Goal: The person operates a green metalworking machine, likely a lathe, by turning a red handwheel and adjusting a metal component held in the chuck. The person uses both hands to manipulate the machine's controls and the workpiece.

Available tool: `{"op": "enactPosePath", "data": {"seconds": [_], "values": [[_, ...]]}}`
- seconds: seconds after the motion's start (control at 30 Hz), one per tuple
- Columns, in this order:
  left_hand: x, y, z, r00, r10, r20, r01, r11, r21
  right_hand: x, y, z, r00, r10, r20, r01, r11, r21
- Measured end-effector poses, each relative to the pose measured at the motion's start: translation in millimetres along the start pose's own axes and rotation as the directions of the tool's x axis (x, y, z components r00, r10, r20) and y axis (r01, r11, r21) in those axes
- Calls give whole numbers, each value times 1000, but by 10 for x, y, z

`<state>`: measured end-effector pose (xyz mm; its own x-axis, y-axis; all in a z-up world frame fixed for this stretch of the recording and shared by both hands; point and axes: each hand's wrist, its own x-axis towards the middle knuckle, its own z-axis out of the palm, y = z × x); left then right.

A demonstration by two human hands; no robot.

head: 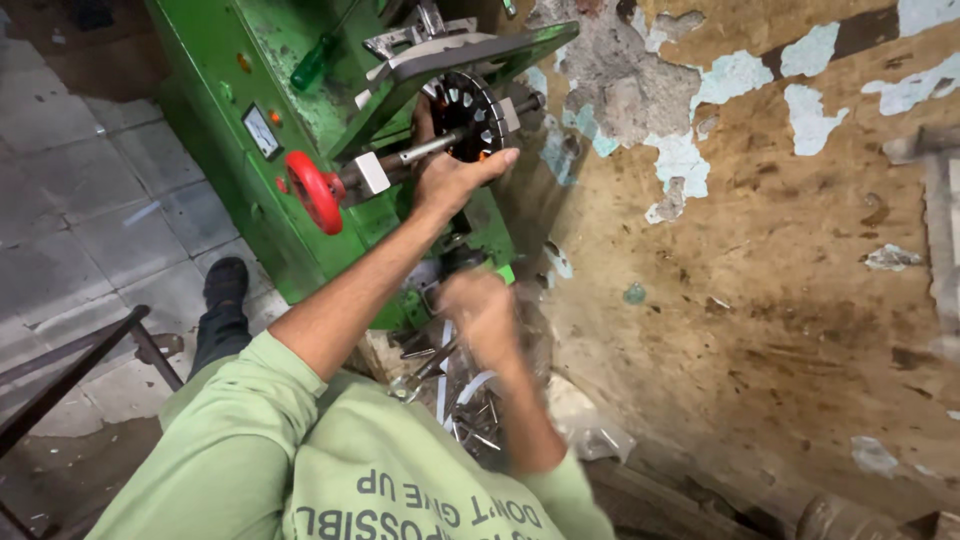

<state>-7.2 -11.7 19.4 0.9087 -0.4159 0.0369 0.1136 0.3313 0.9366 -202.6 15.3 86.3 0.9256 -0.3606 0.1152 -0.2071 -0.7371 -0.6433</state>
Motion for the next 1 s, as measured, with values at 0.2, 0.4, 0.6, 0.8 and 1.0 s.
{"op": "enactPosePath", "data": {"seconds": [0.2,0.4,0.6,0.8,1.0], "values": [[-28,26,73,998,-41,-52,39,998,-40,-702,-303,268,887,-135,441,115,991,72],[21,72,-2,966,-251,57,253,967,-27,-498,62,-371,998,-57,33,21,752,659],[57,201,-18,995,-95,-13,92,984,-153,-424,199,-374,972,170,-160,63,469,881],[46,275,-20,994,-102,-40,98,991,-88,-489,74,-75,820,239,-521,210,721,661],[34,222,-13,994,-102,-40,101,995,-28,-370,242,-147,700,381,-603,140,755,640]]}}
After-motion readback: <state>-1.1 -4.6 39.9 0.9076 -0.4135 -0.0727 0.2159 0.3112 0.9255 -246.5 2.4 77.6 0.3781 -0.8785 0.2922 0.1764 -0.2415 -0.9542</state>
